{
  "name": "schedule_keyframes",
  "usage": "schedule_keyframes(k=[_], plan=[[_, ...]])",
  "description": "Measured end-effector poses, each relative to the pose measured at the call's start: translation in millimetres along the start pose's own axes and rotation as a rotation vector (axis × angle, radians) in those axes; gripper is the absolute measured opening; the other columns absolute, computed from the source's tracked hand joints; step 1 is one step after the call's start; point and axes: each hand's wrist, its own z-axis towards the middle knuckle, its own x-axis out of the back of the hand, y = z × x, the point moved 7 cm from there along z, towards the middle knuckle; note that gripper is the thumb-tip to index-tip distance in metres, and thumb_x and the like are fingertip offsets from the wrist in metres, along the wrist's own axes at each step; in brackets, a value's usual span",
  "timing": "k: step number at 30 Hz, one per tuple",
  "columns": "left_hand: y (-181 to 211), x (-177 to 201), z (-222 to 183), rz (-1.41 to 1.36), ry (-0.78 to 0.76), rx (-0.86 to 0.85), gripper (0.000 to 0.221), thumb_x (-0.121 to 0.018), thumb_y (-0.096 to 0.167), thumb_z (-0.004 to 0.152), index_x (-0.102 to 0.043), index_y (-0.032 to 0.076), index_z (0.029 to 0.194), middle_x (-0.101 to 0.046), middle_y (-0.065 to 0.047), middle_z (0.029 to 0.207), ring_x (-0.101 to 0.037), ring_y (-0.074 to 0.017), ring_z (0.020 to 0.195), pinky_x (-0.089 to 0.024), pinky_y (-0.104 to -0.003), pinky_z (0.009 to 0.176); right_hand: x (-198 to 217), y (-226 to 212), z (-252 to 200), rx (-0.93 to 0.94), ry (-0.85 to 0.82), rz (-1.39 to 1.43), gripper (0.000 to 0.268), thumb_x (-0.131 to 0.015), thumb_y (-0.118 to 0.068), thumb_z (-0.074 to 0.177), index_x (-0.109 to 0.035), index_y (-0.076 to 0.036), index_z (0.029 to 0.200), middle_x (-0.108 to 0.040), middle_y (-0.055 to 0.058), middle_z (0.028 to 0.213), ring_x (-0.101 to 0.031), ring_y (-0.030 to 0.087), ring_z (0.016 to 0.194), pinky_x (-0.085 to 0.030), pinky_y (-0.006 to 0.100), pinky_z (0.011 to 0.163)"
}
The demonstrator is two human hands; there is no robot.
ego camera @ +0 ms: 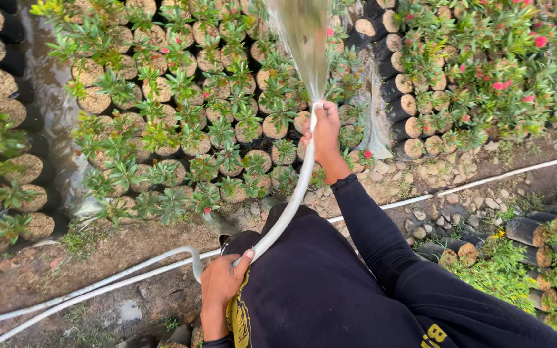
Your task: The person holds a white hose and waters rows of potted plants in a nursery. The person moves along the rows, directing the water spray onto the plants and the ground between them.
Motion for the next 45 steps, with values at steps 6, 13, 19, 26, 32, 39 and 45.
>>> schedule_keyframes(k=[6,13,19,26,32,39,45], plan=[[6.3,-2.1,-2.6,-0.028,0.060,-0.063,0.070,-0.051,0.074,0.085,-0.083,0.013,0.089,-0.074,-0.019,0.073,-0.073,-0.0387,0.085,-0.054,-0.046,0.079,1.4,-2.3,2.3,0.025,-0.035,0.000,0.009,-0.046,-0.022,0.108,-0.047,-0.016,0.114,-0.054,0.007,0.070,-0.044,0.015,0.043,-0.038,0.033,0.035],[13.8,-8.3,-5.7,-0.056,0.104,-0.066,0.070,-0.050,0.074,0.086,-0.084,0.013,0.091,-0.073,-0.019,0.073,-0.073,-0.0388,0.082,-0.054,-0.047,0.077,6.5,-2.8,15.3,0.031,-0.033,0.008,0.009,-0.046,-0.022,0.109,-0.048,-0.016,0.116,-0.054,0.007,0.070,-0.044,0.014,0.045,-0.038,0.033,0.038],[25.2,-15.1,-9.7,-0.060,0.092,-0.065,0.070,-0.049,0.075,0.086,-0.084,0.014,0.092,-0.073,-0.018,0.072,-0.073,-0.0388,0.080,-0.053,-0.047,0.077,25.8,-7.8,20.2,0.046,-0.047,0.015,0.008,-0.045,-0.020,0.108,-0.046,-0.016,0.115,-0.054,0.008,0.070,-0.045,0.016,0.045,-0.039,0.034,0.038],[54.4,-29.1,-4.9,-0.070,0.061,-0.118,0.073,-0.047,0.076,0.087,-0.083,0.013,0.092,-0.072,-0.019,0.072,-0.072,-0.0393,0.080,-0.054,-0.047,0.077,57.7,-33.7,40.0,0.066,-0.056,0.042,0.009,-0.047,-0.020,0.109,-0.046,-0.016,0.117,-0.057,0.010,0.073,-0.047,0.017,0.046,-0.040,0.034,0.039],[73.6,-39.0,-6.9,-0.054,0.092,-0.173,0.074,-0.048,0.077,0.086,-0.083,0.012,0.092,-0.073,-0.019,0.072,-0.072,-0.0388,0.080,-0.053,-0.047,0.076,84.8,-37.6,44.0,0.040,-0.064,0.050,0.009,-0.047,-0.020,0.109,-0.046,-0.017,0.118,-0.057,0.010,0.075,-0.047,0.017,0.048,-0.039,0.033,0.040],[88.5,-69.0,-7.0,-0.002,0.042,-0.125,0.074,-0.048,0.078,0.084,-0.084,0.014,0.090,-0.072,-0.017,0.069,-0.073,-0.0376,0.078,-0.054,-0.047,0.073,120.1,-33.8,42.4,-0.017,-0.055,-0.001,0.008,-0.045,-0.021,0.109,-0.046,-0.017,0.117,-0.056,0.009,0.074,-0.046,0.017,0.046,-0.039,0.033,0.039],[116.1,-106.2,-7.2,-0.010,0.046,-0.123,0.071,-0.050,0.077,0.084,-0.084,0.015,0.090,-0.071,-0.018,0.069,-0.072,-0.0386,0.078,-0.053,-0.049,0.072,151.0,-50.4,50.0,-0.005,-0.037,-0.031,0.009,-0.044,-0.021,0.110,-0.044,-0.017,0.118,-0.056,0.010,0.075,-0.046,0.017,0.048,-0.038,0.033,0.040]])
